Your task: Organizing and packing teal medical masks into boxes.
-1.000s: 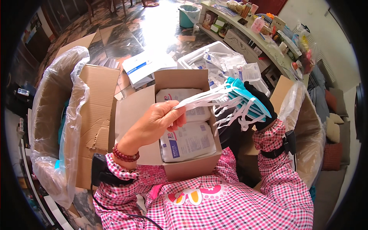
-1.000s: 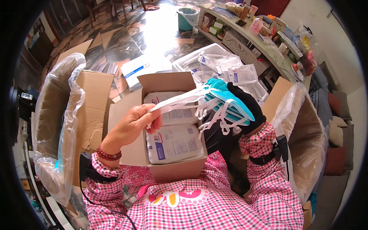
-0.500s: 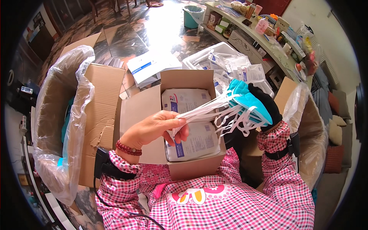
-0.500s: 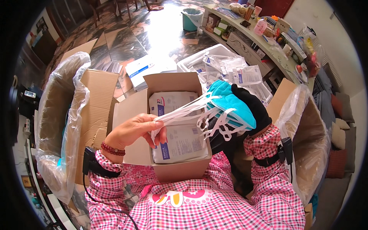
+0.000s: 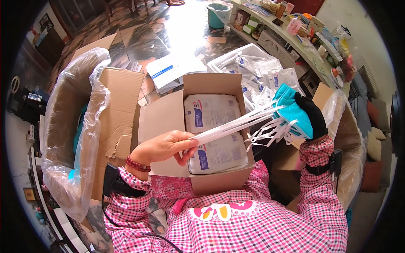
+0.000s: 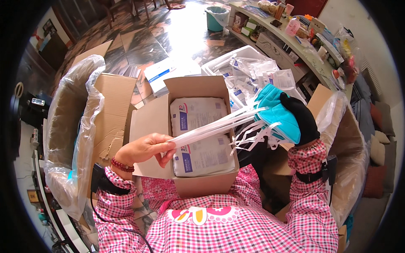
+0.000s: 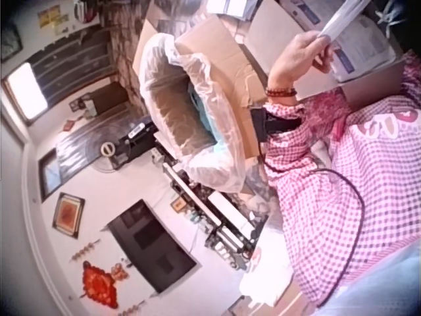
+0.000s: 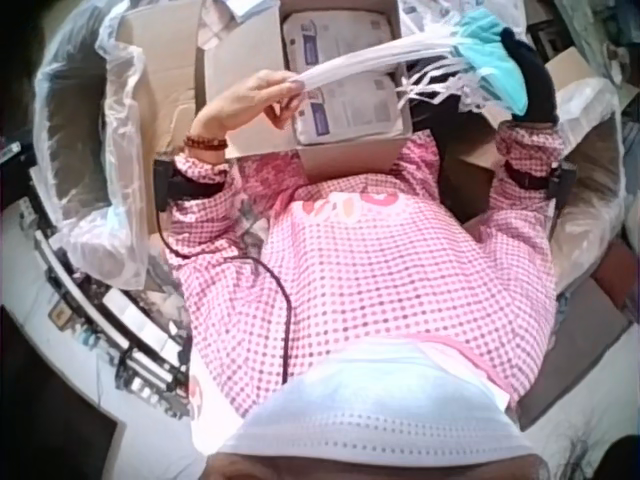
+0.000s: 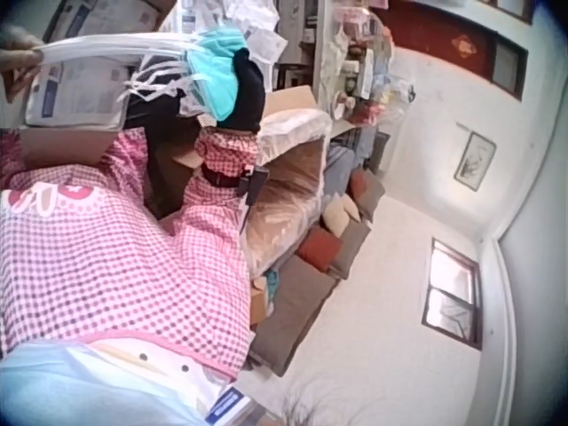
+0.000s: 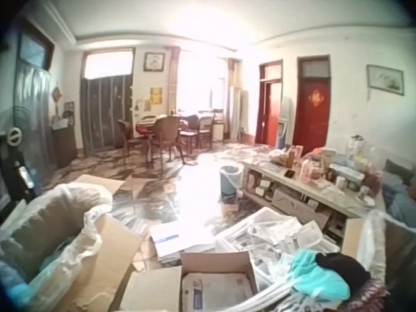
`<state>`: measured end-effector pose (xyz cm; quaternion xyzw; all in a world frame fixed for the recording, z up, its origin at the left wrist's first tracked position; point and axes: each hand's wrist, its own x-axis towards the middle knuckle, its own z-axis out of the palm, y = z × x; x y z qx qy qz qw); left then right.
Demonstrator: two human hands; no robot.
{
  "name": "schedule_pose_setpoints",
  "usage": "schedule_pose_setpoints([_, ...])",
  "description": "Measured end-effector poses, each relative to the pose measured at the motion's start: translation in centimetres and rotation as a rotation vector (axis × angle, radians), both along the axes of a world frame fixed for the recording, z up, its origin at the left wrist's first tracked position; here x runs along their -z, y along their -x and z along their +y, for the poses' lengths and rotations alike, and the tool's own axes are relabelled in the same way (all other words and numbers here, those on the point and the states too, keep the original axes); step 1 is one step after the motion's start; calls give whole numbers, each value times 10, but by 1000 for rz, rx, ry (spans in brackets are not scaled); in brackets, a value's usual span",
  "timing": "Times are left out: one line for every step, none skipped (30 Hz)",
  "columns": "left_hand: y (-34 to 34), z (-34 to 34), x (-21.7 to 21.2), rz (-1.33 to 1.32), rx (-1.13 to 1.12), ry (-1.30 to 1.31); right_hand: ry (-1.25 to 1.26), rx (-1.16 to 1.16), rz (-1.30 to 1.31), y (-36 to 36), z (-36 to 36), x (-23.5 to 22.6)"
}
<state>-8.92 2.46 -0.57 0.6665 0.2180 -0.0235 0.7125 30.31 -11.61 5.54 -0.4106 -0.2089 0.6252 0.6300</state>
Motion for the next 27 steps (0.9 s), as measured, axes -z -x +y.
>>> schedule_pose_setpoints([5,0,1,8,2,-17,-11,5,40,2,-3,1])
schedule_pose_setpoints([9,1,3,15,5,-34,-20,0,82,5,-6,2])
schedule_pose_setpoints([14,0,4,19,-32,-22,-25,-8,88,9,-7,3])
schedule_pose_setpoints([20,-2,6,22,-69,-9,-25,-6,94,13,-8,7])
schedule_pose_setpoints([22,-2,7,26,-106,2,-5,-18,-65,12,-9,9])
schedule_pose_setpoints([20,-4,6,35,-104,-3,-27,-62,-255,15,-8,12])
schedule_pose_setpoints([14,-7,5,44,-103,-9,-49,-106,-445,20,-7,16])
schedule_pose_setpoints([7,-10,3,54,-103,-15,-72,-150,-635,25,-5,19])
schedule_pose_setpoints([0,-9,-1,129,-24,-83,-189,-144,-490,33,-6,17])
schedule_pose_setpoints([-8,-12,0,123,18,-139,-325,-296,-433,42,-2,13])
schedule_pose_setpoints([-16,-15,4,118,59,-194,-460,-447,-372,58,6,10])
schedule_pose_setpoints([-26,-17,5,110,107,-248,-592,-594,-312,76,15,6])
schedule_pose_setpoints([-34,-19,-2,145,187,-273,-725,-749,-239,97,25,4])
schedule_pose_setpoints([-42,-21,-9,159,200,-283,-853,-904,-159,116,35,4])
schedule_pose_setpoints([-50,-25,-20,168,220,-297,-977,-1052,-84,129,40,1])
schedule_pose_setpoints([-54,-27,-25,176,240,-310,-919,-1171,-136,133,33,-3])
schedule_pose_setpoints([-53,-25,-11,-17,251,-503,-859,-1286,-196,138,27,-7])
schedule_pose_setpoints([-51,-23,-15,6,230,-561,-613,-1360,-373,145,13,-9])
schedule_pose_setpoints([-50,-20,-24,26,214,-619,-403,-1399,-531,151,8,-13])
schedule_pose_setpoints([-48,-17,-29,47,197,-676,-329,-1348,-686,149,6,-9])
schedule_pose_setpoints([-40,-16,-27,-66,169,-855,-255,-1292,-839,143,6,0])
schedule_pose_setpoints([-41,-18,-32,12,184,-878,-178,-1225,-993,135,4,10])
schedule_pose_setpoints([-43,-20,-41,91,199,-901,-274,-978,-1005,124,2,35])
schedule_pose_setpoints([-44,-22,-45,171,212,-919,-364,-731,-1003,123,4,44])
schedule_pose_setpoints([-43,-24,-34,26,49,-841,-389,-669,-1002,115,7,45])
schedule_pose_setpoints([-45,-28,-34,0,-23,-703,-407,-620,-966,115,6,46])
schedule_pose_setpoints([-47,-31,-37,-24,-99,-564,-426,-576,-928,117,8,46])
